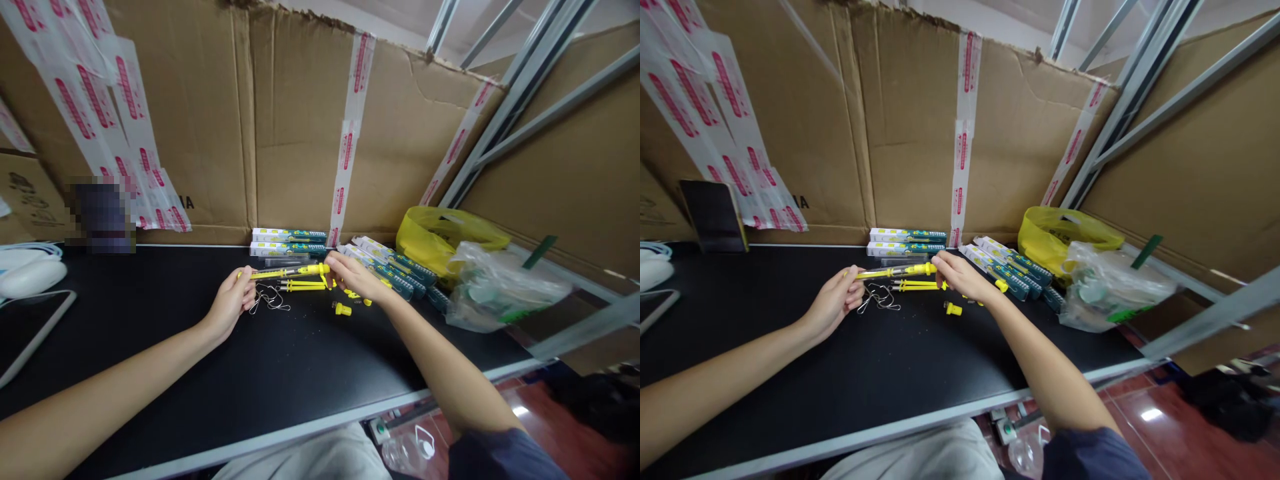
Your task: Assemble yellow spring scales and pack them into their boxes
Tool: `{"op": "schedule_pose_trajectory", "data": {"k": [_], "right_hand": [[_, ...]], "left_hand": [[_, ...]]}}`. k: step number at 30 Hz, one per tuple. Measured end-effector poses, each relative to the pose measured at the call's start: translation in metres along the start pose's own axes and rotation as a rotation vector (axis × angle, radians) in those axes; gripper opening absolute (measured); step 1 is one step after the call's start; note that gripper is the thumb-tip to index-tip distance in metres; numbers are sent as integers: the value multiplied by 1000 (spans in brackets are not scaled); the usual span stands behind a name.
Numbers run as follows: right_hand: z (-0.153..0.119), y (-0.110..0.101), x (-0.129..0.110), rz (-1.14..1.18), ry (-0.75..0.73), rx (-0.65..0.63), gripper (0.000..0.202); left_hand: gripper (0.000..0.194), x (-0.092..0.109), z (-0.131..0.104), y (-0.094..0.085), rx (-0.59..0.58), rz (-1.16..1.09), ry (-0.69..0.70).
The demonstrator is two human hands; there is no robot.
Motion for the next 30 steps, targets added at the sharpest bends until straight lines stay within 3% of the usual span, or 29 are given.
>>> {"op": "schedule_pose_trajectory", "data": {"k": [5,12,19,25,30], "right_hand": [[-1,1,0,90,18,-8,14],[1,2,4,1,17,-27,40],[0,3,2,104,10,-35,20],[1,5,2,2,21,-42,41],[1,2,0,65,16,-9,23]], "left_hand": [[48,0,0,-1,-1,-2,-2],[48,0,2,-1,1,1,7],[50,-1,2,-1,0,-3,1],[48,0,0,-1,-4,3,2],[48,0,0,-1,-1,0,-1]]}}
Point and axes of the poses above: each hand's wrist, its own z-axis towards the middle knuckle, its own y-axis out of the palm, x = y × z, the point moved 1 cm from there along z, towards the middle knuckle, and after that the axes turned 12 degrees about -y, right-handed, at the moved point
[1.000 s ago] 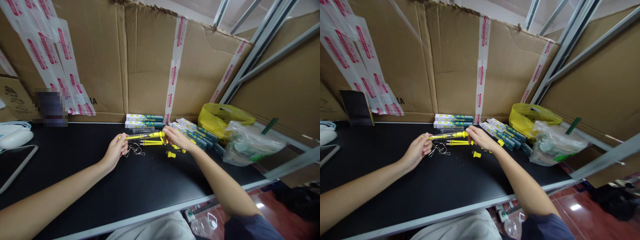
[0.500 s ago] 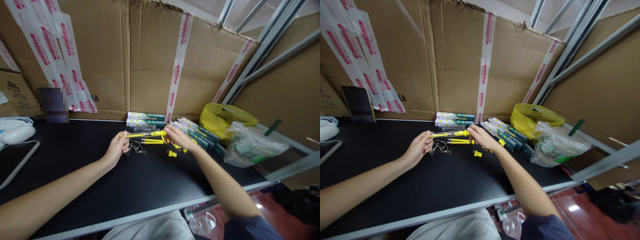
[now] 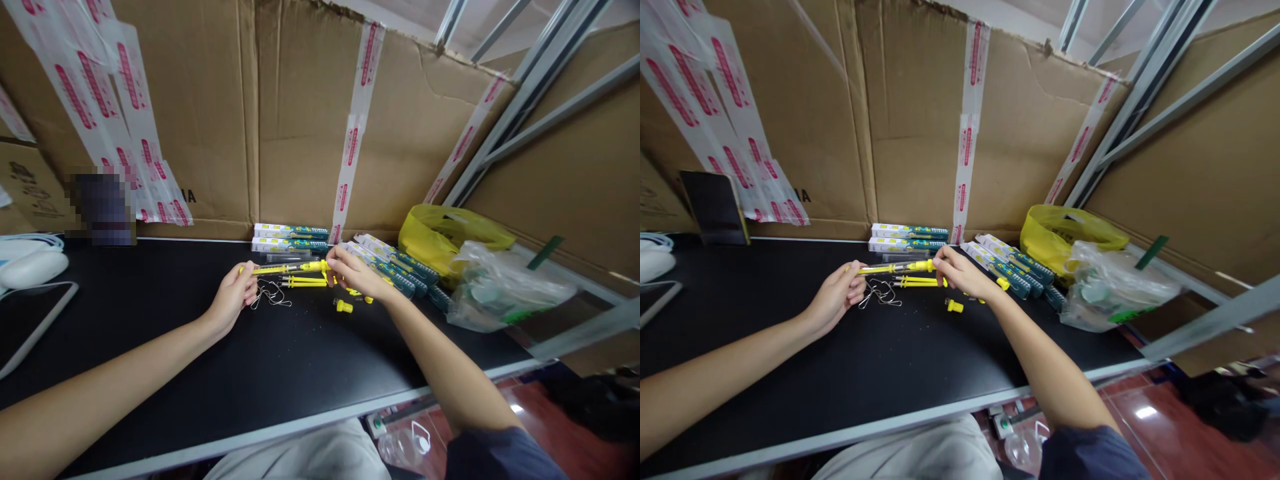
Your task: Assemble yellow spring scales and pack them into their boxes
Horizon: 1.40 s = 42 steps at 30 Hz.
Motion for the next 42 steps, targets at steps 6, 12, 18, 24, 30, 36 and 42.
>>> {"op": "schedule_pose_trajectory", "data": {"k": [6,12,18,24,30,36,42], "right_hand": [[0,3,1,-6,1,-35,26],[1,2,1,-52,3,-17,36],[0,3,-1,28,1,-35,18],[1,3,2,-78,4,-39,39],[-1,1,1,-7,-5,-10,22],[0,4,2,-39,22,-44,31],[0,3,-2,-30,10,-12,23]], "left_hand": [[48,0,0,1,-4,13,-2],[47,1,-1,2,1,10,-4],[46,1,-1,2,-4,6,3],[45,1,-1,2,-8,13,2],[43,0,0,1,-8,7,-1],[42,1,0,1,-4,15,4],[40,1,-1,2,-4,1,4]]}}
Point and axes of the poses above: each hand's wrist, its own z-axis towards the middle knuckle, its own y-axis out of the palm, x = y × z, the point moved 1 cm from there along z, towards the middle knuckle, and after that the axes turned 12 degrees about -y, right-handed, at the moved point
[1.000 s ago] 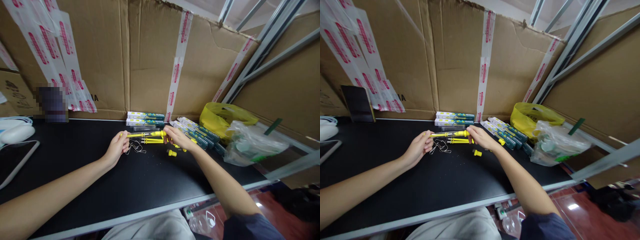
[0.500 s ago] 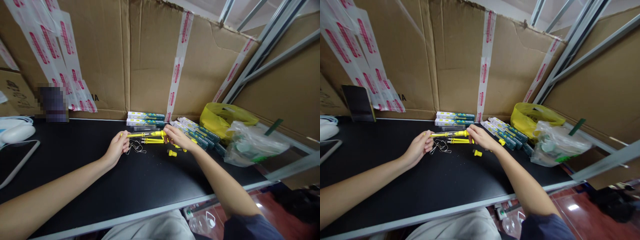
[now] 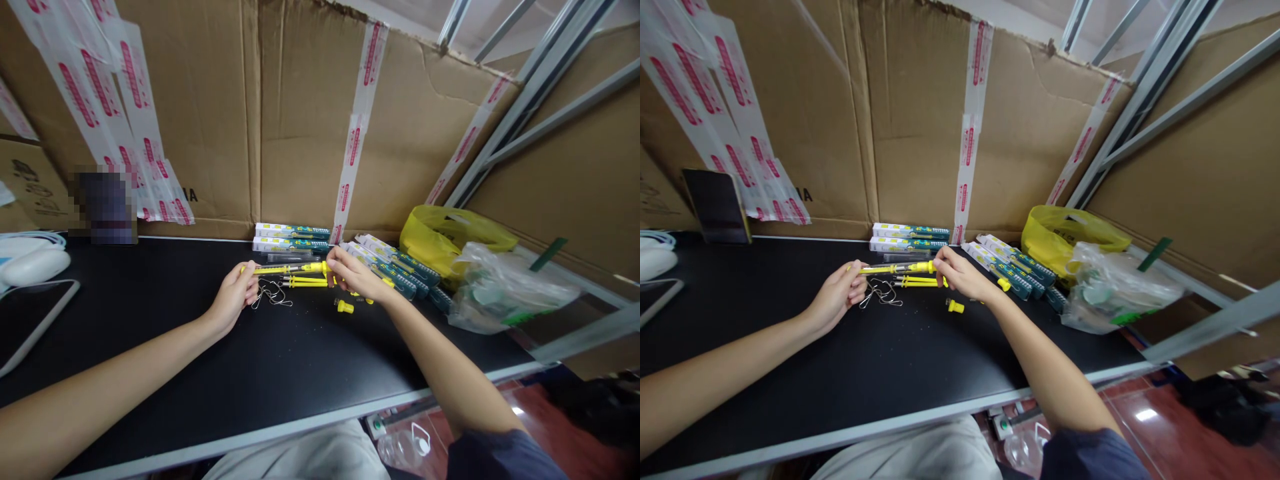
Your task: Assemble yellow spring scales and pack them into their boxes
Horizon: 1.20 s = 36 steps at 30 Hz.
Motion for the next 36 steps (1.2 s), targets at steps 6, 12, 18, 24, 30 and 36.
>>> {"op": "schedule_pose_trajectory", "data": {"k": [6,12,18,24,30,36], "right_hand": [[-1,2,1,32,-5,-35,21],[0,3,5,48,45,9,33],[2,5,3,216,-38,75,35],[4,6,7,177,-120,131,30],[3,5,5,97,-160,153,29],[2,4,7,24,-179,172,27]], "left_hand": [[40,-1,1,-1,0,7,1],[42,0,0,0,-4,11,4],[40,2,-1,1,9,-2,-1],[42,2,0,1,2,14,4],[43,2,-1,-2,18,93,8],[47,2,2,-5,84,195,59]]}}
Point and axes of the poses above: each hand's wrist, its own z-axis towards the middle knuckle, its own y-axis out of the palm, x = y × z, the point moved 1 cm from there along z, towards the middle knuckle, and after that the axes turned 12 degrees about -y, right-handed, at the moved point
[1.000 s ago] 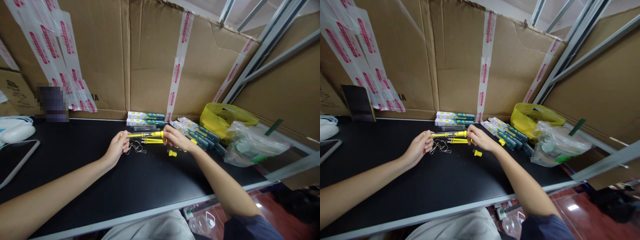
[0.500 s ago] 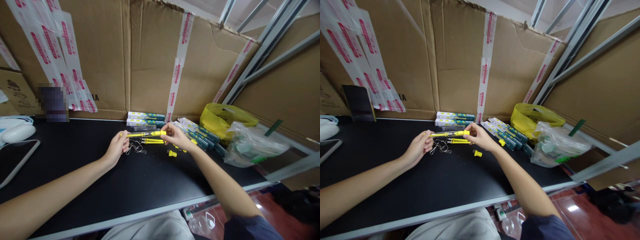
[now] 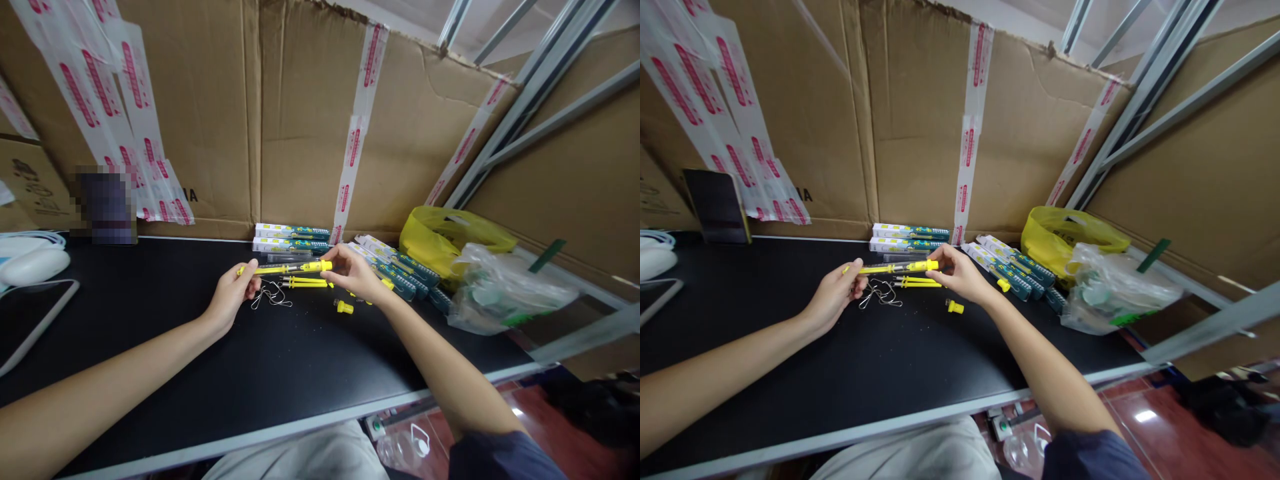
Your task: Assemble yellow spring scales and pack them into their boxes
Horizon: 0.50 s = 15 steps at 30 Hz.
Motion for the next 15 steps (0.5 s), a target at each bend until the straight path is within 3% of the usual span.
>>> {"op": "schedule_pose_trajectory", "data": {"k": [7,15], "right_hand": [[0,2,2,-36,-47,-2,27],[-1,3,5,-68,-59,41,22]], "left_hand": [[48,-2,3,-3,83,124,108],[42,-3,6,-1,33,-33,83]]}}
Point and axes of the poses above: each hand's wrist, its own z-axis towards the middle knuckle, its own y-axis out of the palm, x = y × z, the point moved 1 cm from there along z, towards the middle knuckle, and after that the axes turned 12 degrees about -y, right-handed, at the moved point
